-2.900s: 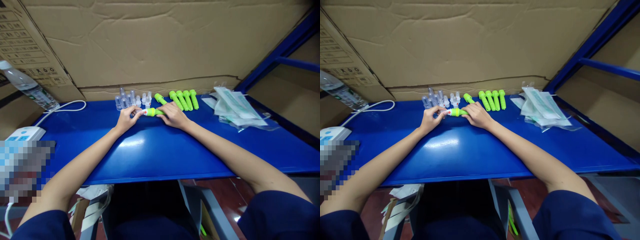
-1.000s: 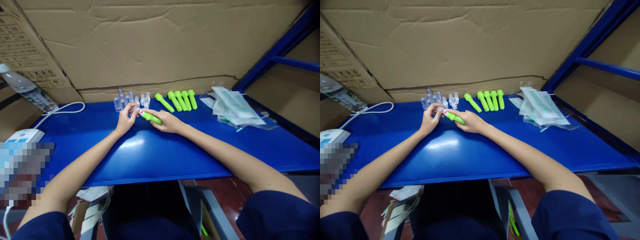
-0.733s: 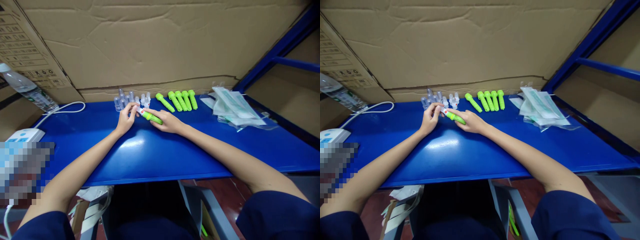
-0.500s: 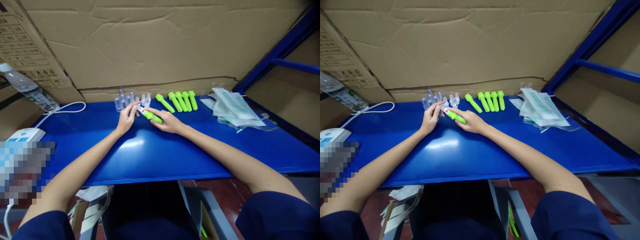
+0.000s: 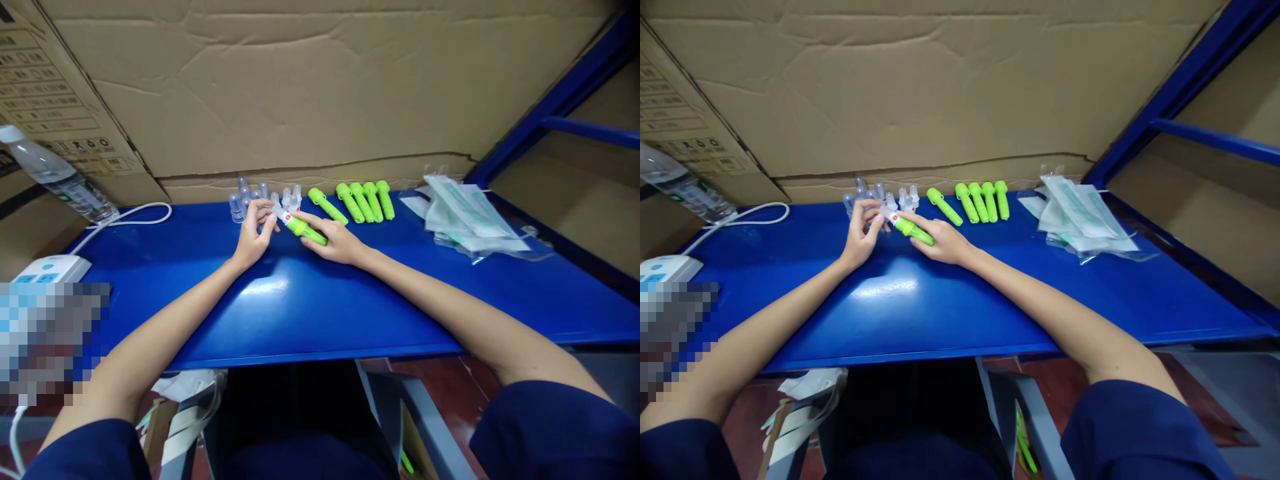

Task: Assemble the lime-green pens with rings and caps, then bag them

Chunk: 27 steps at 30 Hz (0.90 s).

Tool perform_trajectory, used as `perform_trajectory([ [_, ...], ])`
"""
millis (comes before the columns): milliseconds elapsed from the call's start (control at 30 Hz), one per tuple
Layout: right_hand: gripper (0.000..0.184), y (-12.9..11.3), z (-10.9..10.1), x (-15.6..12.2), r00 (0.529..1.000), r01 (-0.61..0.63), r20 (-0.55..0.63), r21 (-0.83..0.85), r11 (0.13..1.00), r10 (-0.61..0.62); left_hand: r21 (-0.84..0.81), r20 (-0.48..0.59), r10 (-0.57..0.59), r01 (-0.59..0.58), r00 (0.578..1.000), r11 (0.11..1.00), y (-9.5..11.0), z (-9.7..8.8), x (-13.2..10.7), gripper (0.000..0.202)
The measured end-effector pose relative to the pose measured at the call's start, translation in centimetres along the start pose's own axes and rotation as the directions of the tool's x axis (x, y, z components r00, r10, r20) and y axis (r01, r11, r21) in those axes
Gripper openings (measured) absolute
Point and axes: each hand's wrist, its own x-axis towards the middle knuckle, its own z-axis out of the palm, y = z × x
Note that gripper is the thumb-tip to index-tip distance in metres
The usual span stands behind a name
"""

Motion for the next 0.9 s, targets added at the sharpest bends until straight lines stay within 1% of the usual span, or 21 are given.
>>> perform_trajectory([
  [167,0.058,0.0,-0.1,0.0,1.000,0.026,-0.001,-0.007,1.000,-0.026,0.008,-0.022,0.016,-0.015,1.000,1.000,0.1,0.0,0.1,0.035],
  [333,0.058,0.2,-0.1,-0.1,1.000,0.009,0.008,-0.051,0.999,-0.009,0.032,-0.025,0.018,-0.017,1.000,0.999,-0.1,0.0,0.1,0.035],
  [433,0.059,0.4,0.0,-0.2,1.000,-0.002,0.008,-0.045,0.999,0.002,0.046,-0.009,0.009,-0.008,1.000,0.999,0.0,-0.2,0.1,0.037],
  [533,0.061,0.6,-0.1,-0.2,0.999,-0.045,-0.021,-0.001,0.999,0.045,0.067,0.031,-0.003,0.001,1.000,0.998,0.3,-0.4,0.2,0.041],
  [600,0.062,1.0,-0.4,-0.1,0.992,-0.095,-0.088,0.013,0.995,0.096,0.080,0.057,-0.007,0.002,0.998,0.997,0.5,-0.4,0.2,0.045],
  [667,0.062,1.8,-0.9,0.0,0.971,-0.162,-0.178,-0.001,0.987,0.160,0.088,0.084,-0.003,-0.004,0.996,0.996,0.5,-0.2,0.1,0.047],
  [733,0.063,3.0,-1.6,0.0,0.940,-0.252,-0.248,-0.040,0.967,0.235,0.100,0.112,0.005,-0.016,0.994,0.995,0.5,-0.1,0.0,0.045],
  [833,0.064,5.5,-2.7,-0.2,0.892,-0.378,-0.305,-0.104,0.920,0.332,0.130,0.125,0.030,-0.047,0.992,0.990,0.5,0.0,-0.1,0.041],
  [900,0.062,7.2,-3.1,-0.5,0.867,-0.417,-0.340,-0.099,0.903,0.363,0.143,0.119,0.054,-0.070,0.991,0.987,0.6,0.0,-0.1,0.040],
])
